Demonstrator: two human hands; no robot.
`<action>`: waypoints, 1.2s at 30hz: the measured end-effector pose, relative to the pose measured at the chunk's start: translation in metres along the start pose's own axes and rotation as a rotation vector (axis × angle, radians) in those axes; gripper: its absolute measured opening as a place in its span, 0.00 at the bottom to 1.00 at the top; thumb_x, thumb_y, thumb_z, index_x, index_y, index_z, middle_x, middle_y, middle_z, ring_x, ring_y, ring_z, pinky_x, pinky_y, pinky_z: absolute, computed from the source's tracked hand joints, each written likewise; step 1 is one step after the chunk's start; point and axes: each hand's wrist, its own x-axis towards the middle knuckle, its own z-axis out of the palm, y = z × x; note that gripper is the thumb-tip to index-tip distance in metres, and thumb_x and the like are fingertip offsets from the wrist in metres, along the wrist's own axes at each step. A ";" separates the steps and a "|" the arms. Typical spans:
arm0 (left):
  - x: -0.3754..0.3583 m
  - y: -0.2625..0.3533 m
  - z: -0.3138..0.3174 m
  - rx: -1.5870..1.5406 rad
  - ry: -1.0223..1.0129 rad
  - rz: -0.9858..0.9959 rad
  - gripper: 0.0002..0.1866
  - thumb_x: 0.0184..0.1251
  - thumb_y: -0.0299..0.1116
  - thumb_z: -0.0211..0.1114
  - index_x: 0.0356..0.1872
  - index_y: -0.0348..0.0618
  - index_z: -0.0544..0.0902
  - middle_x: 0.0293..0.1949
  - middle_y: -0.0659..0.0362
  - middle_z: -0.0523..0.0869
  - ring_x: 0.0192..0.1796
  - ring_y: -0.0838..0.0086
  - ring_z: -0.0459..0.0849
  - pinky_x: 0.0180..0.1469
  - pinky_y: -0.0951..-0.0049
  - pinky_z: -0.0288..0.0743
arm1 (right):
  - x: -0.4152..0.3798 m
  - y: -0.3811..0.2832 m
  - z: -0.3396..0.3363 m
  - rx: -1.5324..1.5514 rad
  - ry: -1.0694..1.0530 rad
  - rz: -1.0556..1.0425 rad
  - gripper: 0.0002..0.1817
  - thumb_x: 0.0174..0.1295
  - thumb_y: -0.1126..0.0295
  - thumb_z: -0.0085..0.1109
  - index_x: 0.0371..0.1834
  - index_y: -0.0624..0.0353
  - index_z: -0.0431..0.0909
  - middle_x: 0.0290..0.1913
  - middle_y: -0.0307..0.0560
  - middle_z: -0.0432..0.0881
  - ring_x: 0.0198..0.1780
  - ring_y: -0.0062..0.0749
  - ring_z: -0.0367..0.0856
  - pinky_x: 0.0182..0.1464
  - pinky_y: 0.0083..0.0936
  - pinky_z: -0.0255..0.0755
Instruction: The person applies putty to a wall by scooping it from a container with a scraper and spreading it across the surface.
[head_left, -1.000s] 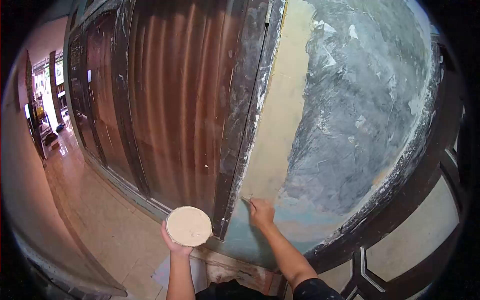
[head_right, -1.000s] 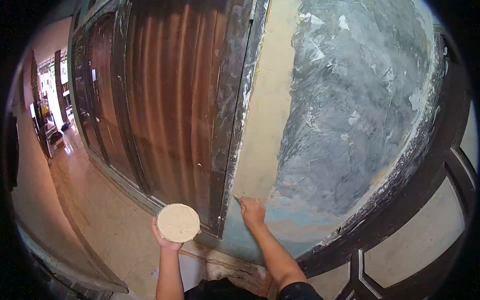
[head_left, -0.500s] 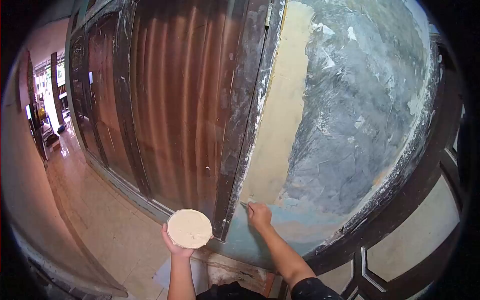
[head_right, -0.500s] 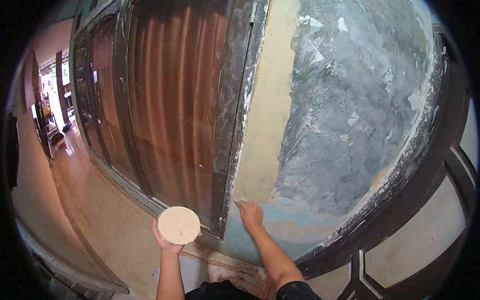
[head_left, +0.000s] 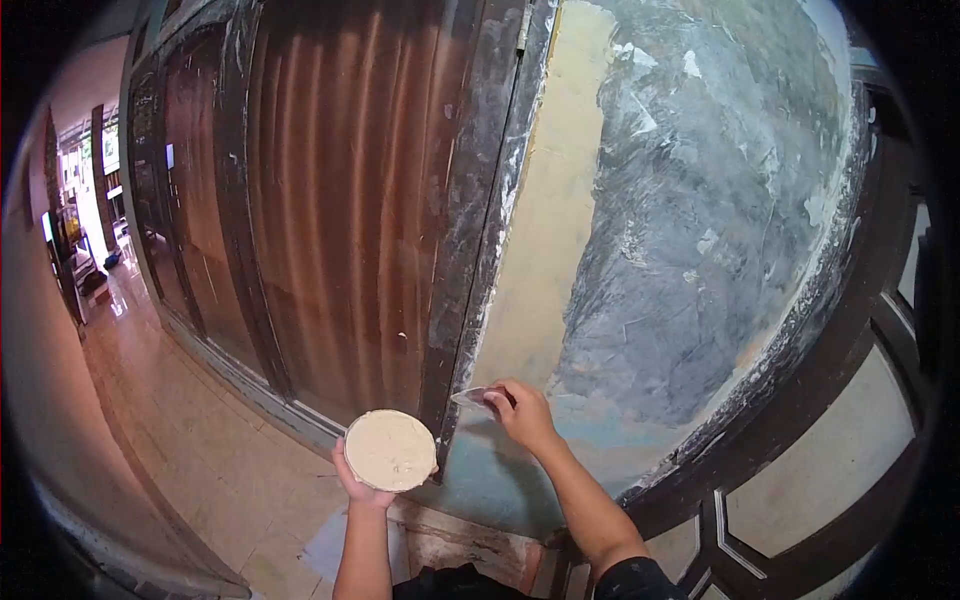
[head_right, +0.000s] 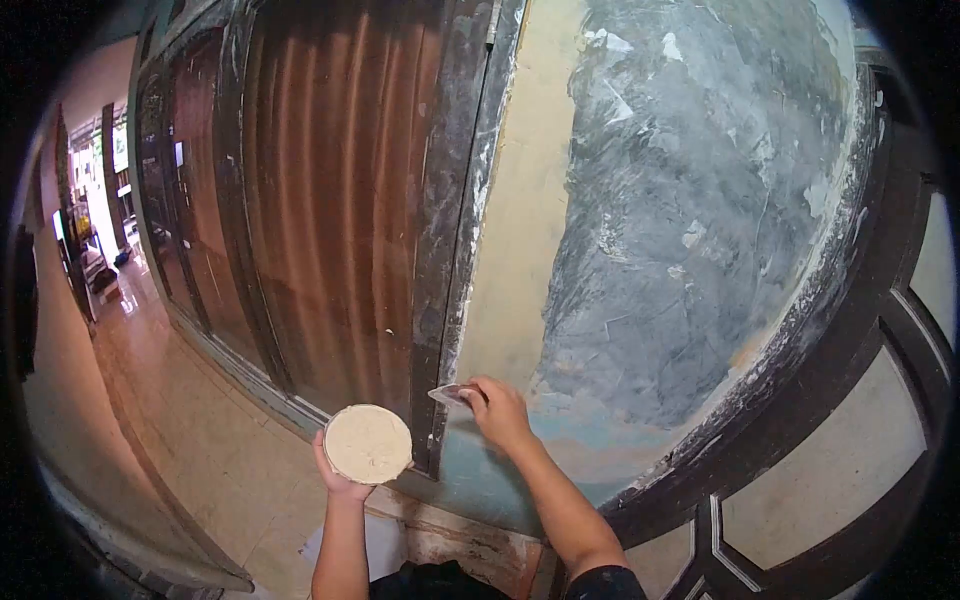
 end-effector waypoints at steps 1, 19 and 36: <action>-0.005 -0.002 0.016 0.062 -0.054 -0.013 0.41 0.75 0.70 0.45 0.74 0.49 0.77 0.71 0.51 0.81 0.69 0.44 0.81 0.65 0.27 0.76 | 0.006 -0.016 -0.010 0.039 -0.084 0.070 0.17 0.72 0.60 0.69 0.54 0.62 0.85 0.43 0.61 0.90 0.44 0.54 0.89 0.48 0.40 0.81; -0.012 -0.028 0.063 0.096 -0.130 -0.112 0.43 0.75 0.70 0.46 0.74 0.45 0.77 0.71 0.47 0.81 0.68 0.43 0.82 0.67 0.33 0.79 | 0.020 -0.052 -0.068 -0.358 -0.306 -0.626 0.20 0.57 0.70 0.70 0.53 0.33 0.88 0.49 0.18 0.90 0.54 0.28 0.82 0.52 0.45 0.65; -0.017 -0.027 0.073 0.101 -0.232 -0.148 0.43 0.75 0.69 0.46 0.75 0.44 0.76 0.71 0.46 0.81 0.68 0.41 0.83 0.65 0.30 0.79 | -0.010 -0.047 -0.061 -0.436 -0.343 -0.848 0.21 0.59 0.68 0.67 0.57 0.38 0.88 0.57 0.23 0.88 0.63 0.34 0.81 0.65 0.57 0.68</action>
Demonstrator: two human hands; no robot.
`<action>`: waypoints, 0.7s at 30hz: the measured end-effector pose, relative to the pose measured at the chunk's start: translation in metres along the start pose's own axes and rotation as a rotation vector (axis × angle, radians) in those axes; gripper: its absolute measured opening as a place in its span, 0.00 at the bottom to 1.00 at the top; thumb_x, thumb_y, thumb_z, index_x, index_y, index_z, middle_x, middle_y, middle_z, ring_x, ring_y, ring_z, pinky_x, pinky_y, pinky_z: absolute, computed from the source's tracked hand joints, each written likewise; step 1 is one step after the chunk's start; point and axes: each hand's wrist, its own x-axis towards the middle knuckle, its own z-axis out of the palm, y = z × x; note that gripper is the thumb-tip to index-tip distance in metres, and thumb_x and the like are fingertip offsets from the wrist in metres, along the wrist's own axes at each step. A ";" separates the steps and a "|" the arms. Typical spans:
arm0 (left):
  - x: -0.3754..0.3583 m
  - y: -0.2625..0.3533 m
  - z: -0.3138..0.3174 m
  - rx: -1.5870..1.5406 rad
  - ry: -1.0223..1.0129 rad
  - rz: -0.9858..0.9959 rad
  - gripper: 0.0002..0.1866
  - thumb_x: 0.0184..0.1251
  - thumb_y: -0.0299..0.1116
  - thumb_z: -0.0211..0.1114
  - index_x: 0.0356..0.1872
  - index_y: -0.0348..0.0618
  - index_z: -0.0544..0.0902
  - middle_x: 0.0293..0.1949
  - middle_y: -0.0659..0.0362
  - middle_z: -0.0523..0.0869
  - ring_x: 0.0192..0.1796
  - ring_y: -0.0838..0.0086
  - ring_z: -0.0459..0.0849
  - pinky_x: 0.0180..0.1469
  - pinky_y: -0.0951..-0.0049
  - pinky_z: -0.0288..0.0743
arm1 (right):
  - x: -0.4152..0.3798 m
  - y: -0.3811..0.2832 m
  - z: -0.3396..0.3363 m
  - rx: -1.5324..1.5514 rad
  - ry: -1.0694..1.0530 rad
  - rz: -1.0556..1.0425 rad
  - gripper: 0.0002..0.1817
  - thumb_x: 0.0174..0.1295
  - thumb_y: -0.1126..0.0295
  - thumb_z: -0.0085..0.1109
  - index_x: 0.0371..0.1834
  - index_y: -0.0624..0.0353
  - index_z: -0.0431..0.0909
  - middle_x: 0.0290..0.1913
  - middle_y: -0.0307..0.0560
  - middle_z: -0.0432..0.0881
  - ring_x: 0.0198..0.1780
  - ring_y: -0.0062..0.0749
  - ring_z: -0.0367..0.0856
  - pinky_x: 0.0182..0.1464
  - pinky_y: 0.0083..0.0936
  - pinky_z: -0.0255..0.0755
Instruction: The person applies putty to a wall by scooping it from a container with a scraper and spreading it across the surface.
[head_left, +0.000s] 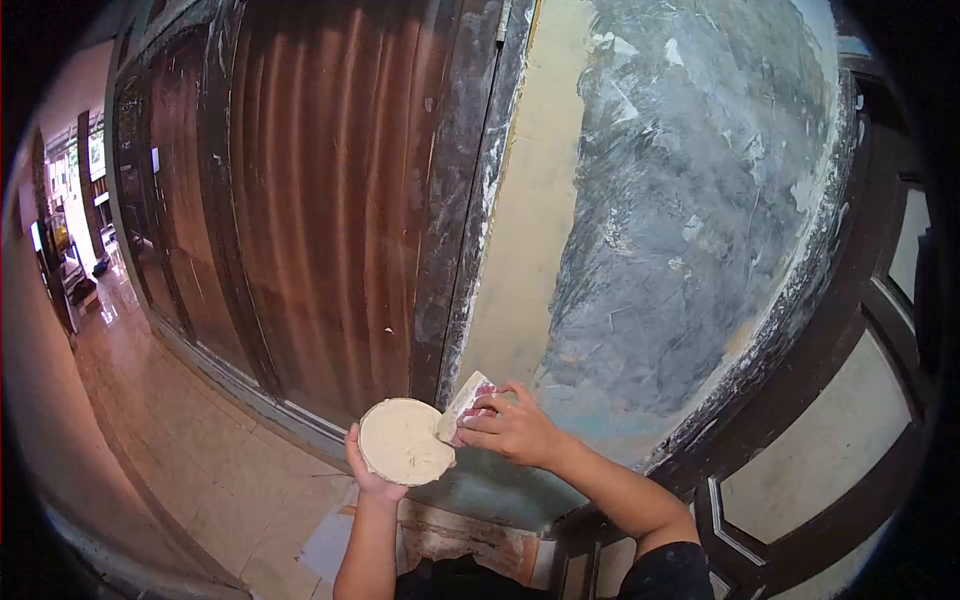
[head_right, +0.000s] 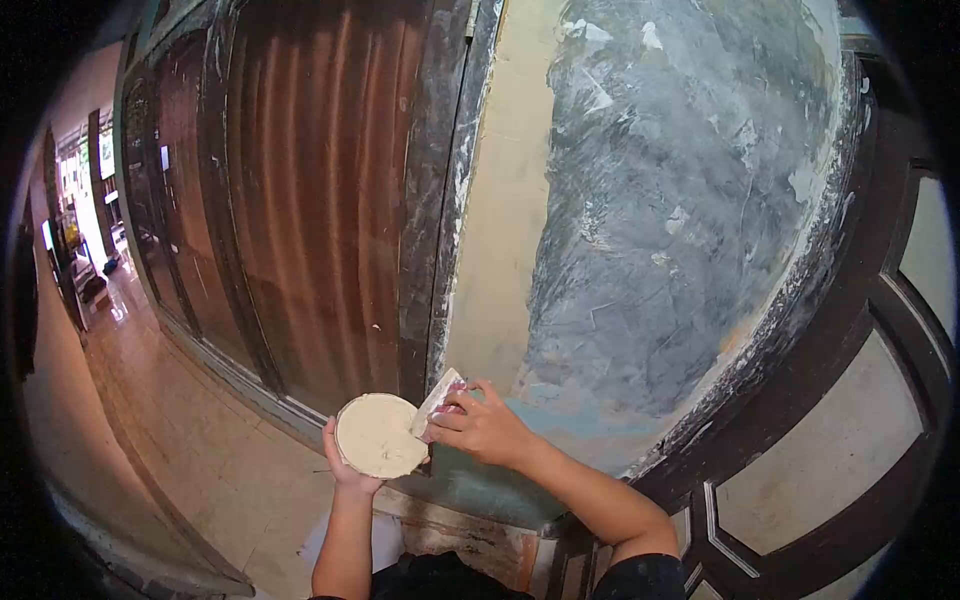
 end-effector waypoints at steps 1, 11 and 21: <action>0.000 0.000 0.001 0.011 0.004 0.004 0.43 0.75 0.69 0.46 0.75 0.44 0.76 0.71 0.45 0.81 0.68 0.41 0.83 0.65 0.30 0.79 | 0.000 -0.001 0.000 0.001 0.008 0.001 0.21 0.60 0.68 0.67 0.57 0.38 0.88 0.57 0.23 0.88 0.63 0.34 0.81 0.65 0.57 0.68; 0.004 -0.008 -0.021 0.022 0.066 0.011 0.43 0.77 0.68 0.46 0.74 0.41 0.76 0.70 0.46 0.82 0.68 0.46 0.83 0.70 0.42 0.78 | 0.001 -0.009 0.019 0.097 0.097 0.056 0.24 0.57 0.69 0.70 0.58 0.35 0.87 0.57 0.24 0.88 0.62 0.31 0.82 0.63 0.55 0.67; 0.007 -0.003 -0.048 0.031 0.078 -0.019 0.44 0.73 0.72 0.47 0.75 0.50 0.76 0.72 0.47 0.80 0.69 0.38 0.80 0.63 0.16 0.73 | -0.008 0.019 0.032 0.166 0.432 0.530 0.09 0.62 0.71 0.71 0.43 0.43 0.93 0.41 0.32 0.94 0.43 0.33 0.85 0.52 0.40 0.67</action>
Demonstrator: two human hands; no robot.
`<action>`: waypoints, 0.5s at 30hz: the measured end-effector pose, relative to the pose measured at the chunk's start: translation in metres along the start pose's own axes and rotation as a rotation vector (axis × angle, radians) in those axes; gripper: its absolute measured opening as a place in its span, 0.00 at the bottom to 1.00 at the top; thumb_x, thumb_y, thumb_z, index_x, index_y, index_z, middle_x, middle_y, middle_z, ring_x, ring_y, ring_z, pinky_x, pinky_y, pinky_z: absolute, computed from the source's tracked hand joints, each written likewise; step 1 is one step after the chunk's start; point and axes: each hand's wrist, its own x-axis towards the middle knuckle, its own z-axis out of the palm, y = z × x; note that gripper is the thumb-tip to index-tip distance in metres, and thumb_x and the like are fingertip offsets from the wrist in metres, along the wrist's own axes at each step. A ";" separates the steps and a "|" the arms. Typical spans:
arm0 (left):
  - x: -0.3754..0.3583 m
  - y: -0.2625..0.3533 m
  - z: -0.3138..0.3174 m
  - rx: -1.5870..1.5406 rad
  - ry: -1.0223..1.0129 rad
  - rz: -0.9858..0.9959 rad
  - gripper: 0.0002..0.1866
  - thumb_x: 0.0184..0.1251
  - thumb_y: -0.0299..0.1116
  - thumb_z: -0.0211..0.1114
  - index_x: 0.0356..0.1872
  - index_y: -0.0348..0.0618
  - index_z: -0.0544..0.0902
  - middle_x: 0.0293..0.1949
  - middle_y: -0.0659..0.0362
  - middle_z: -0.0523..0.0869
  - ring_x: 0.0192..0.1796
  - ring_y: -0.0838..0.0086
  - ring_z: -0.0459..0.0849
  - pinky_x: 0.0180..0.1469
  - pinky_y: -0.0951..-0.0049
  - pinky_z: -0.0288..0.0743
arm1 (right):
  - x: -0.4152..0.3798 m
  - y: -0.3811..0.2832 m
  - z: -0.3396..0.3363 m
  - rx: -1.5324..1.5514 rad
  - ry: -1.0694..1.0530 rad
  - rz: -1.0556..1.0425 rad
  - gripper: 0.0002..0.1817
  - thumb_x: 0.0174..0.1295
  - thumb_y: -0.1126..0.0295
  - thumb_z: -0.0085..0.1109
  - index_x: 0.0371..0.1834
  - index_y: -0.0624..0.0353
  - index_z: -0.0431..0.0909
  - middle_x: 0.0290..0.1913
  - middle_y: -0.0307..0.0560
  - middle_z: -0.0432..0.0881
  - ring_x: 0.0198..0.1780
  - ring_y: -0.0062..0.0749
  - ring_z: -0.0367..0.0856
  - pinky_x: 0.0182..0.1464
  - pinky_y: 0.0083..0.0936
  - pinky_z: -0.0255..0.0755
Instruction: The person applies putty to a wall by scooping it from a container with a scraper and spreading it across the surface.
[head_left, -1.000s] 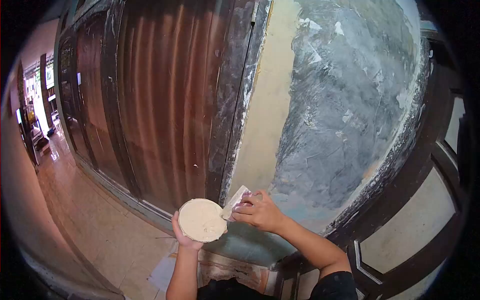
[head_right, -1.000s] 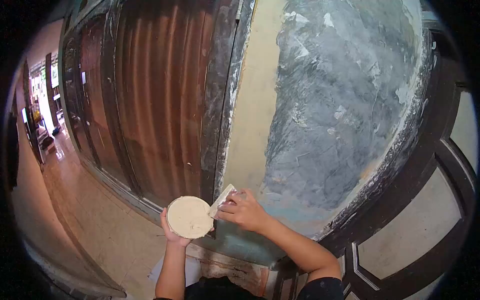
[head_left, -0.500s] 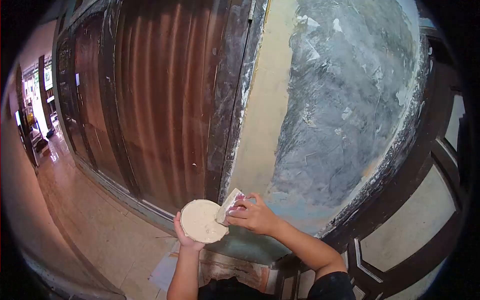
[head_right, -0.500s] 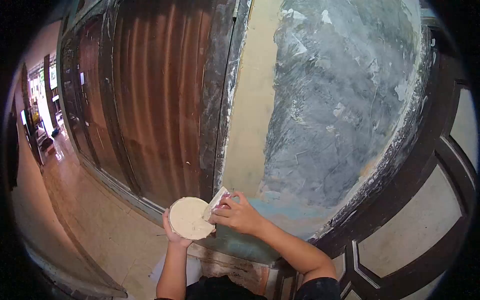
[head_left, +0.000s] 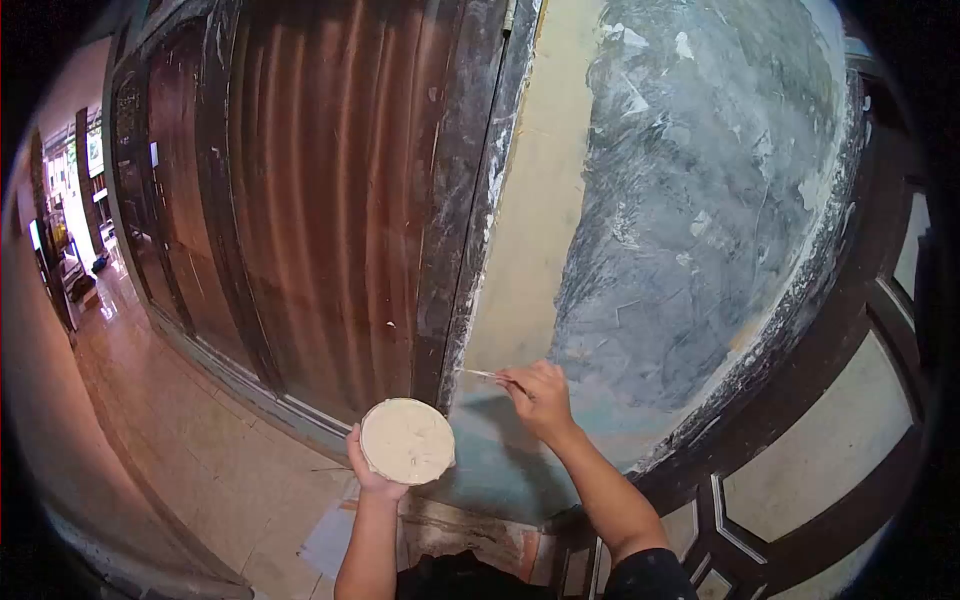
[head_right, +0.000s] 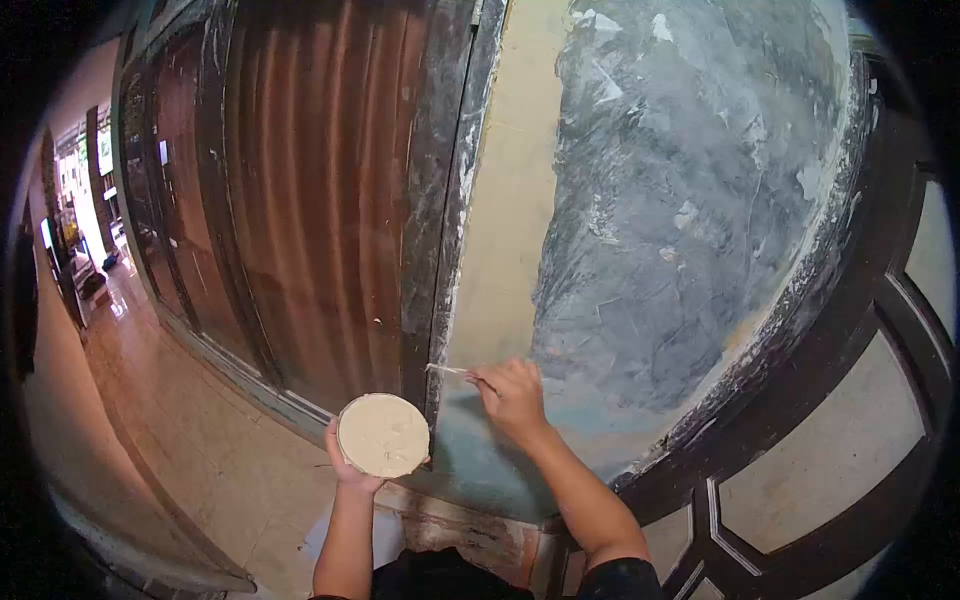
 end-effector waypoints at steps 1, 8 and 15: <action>0.000 0.002 -0.002 0.023 0.021 0.021 0.44 0.72 0.73 0.47 0.76 0.50 0.75 0.73 0.47 0.79 0.69 0.37 0.80 0.62 0.14 0.72 | -0.004 0.013 0.004 0.009 0.009 0.160 0.07 0.64 0.69 0.70 0.43 0.45 0.93 0.42 0.35 0.94 0.42 0.37 0.85 0.51 0.40 0.68; 0.002 0.011 -0.016 -0.019 0.040 0.083 0.44 0.73 0.73 0.47 0.77 0.51 0.74 0.74 0.47 0.77 0.70 0.33 0.78 0.57 0.07 0.69 | -0.072 0.070 0.075 -0.107 -0.107 0.359 0.10 0.70 0.60 0.67 0.42 0.51 0.92 0.39 0.45 0.92 0.42 0.47 0.87 0.47 0.44 0.73; -0.002 0.016 -0.002 -0.062 0.044 0.053 0.44 0.73 0.72 0.47 0.75 0.48 0.75 0.73 0.47 0.79 0.69 0.38 0.80 0.63 0.19 0.75 | -0.077 0.076 0.097 -0.262 -0.120 0.472 0.10 0.70 0.58 0.66 0.42 0.49 0.92 0.42 0.46 0.93 0.46 0.48 0.87 0.49 0.47 0.75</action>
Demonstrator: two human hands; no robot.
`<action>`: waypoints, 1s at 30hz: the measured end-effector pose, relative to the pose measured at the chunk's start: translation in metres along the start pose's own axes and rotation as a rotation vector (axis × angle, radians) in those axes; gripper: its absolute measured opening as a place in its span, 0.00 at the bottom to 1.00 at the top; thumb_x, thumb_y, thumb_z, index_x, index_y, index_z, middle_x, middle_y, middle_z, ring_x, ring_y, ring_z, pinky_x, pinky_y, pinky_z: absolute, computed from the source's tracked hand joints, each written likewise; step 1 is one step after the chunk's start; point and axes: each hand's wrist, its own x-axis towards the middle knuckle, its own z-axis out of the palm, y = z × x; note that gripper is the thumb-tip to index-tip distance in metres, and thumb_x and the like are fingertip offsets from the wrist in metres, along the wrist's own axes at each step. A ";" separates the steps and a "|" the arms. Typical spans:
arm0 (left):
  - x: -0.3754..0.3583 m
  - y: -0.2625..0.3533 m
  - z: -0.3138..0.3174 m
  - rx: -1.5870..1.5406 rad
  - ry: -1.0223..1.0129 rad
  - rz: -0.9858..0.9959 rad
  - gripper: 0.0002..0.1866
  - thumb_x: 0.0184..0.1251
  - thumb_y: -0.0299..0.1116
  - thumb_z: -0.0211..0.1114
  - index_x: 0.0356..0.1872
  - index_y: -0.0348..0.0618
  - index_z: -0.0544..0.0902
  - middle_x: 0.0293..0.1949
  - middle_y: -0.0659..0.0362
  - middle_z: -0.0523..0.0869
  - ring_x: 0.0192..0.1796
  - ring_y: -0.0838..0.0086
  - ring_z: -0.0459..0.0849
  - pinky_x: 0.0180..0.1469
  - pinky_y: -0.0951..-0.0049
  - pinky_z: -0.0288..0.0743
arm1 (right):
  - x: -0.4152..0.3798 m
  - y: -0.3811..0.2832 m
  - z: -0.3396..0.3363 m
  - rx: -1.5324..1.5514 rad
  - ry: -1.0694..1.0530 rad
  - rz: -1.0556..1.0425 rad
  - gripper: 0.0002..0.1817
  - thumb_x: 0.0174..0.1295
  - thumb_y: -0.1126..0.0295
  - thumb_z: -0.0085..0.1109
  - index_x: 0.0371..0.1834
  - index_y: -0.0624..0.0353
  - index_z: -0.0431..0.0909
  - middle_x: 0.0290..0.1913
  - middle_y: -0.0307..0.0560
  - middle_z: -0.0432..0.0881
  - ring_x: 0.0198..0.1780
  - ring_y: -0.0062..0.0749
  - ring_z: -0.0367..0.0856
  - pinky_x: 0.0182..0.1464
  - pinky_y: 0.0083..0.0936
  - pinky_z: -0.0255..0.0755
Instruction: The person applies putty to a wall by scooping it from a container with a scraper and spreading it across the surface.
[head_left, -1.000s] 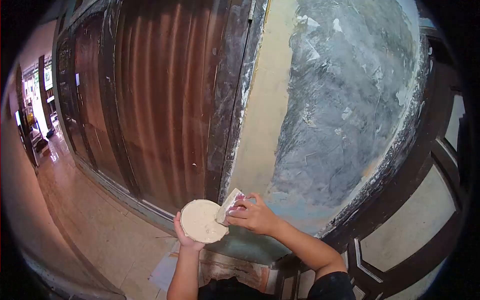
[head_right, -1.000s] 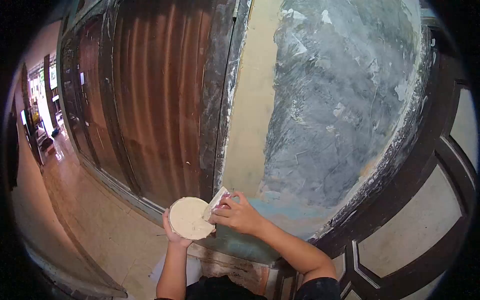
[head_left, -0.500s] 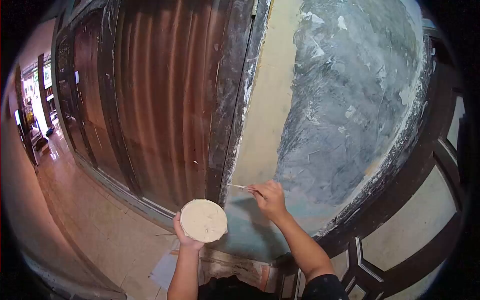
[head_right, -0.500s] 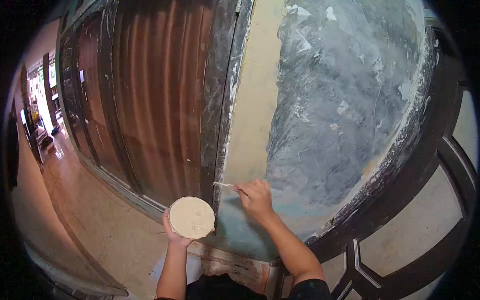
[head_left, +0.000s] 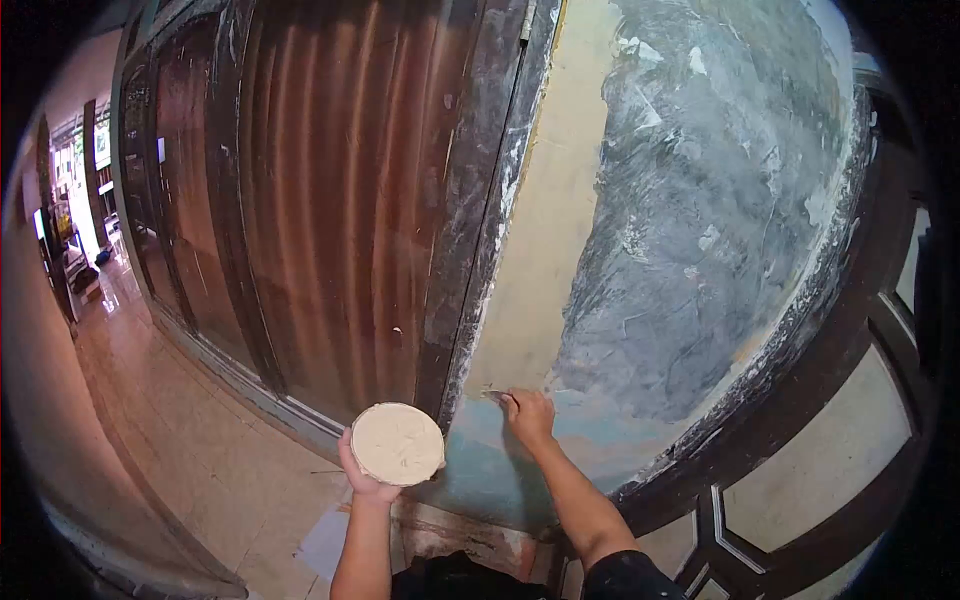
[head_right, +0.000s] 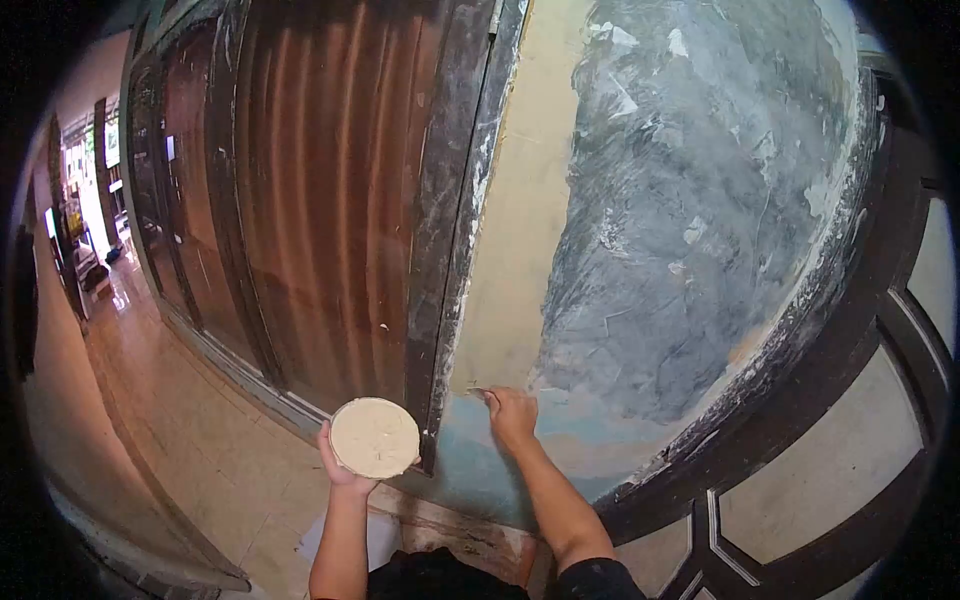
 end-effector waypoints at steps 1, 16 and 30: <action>-0.003 0.001 0.013 -0.003 -0.001 -0.014 0.43 0.73 0.72 0.47 0.75 0.48 0.75 0.73 0.47 0.79 0.69 0.38 0.80 0.64 0.21 0.76 | -0.002 -0.002 -0.004 0.013 0.018 -0.029 0.10 0.70 0.59 0.67 0.42 0.49 0.92 0.42 0.45 0.93 0.46 0.47 0.87 0.48 0.46 0.74; 0.004 0.008 -0.005 0.032 0.037 0.033 0.44 0.75 0.71 0.46 0.76 0.46 0.75 0.72 0.48 0.80 0.70 0.43 0.81 0.69 0.33 0.76 | 0.005 -0.011 0.001 -0.058 -0.115 -0.079 0.08 0.69 0.62 0.66 0.43 0.47 0.92 0.40 0.42 0.92 0.46 0.45 0.86 0.50 0.49 0.69; -0.003 0.016 -0.012 0.052 0.011 0.018 0.44 0.73 0.72 0.46 0.76 0.49 0.75 0.73 0.47 0.78 0.69 0.36 0.79 0.62 0.14 0.72 | 0.020 -0.020 -0.017 0.051 0.067 -0.034 0.08 0.69 0.62 0.64 0.40 0.49 0.91 0.38 0.42 0.90 0.45 0.46 0.84 0.48 0.46 0.70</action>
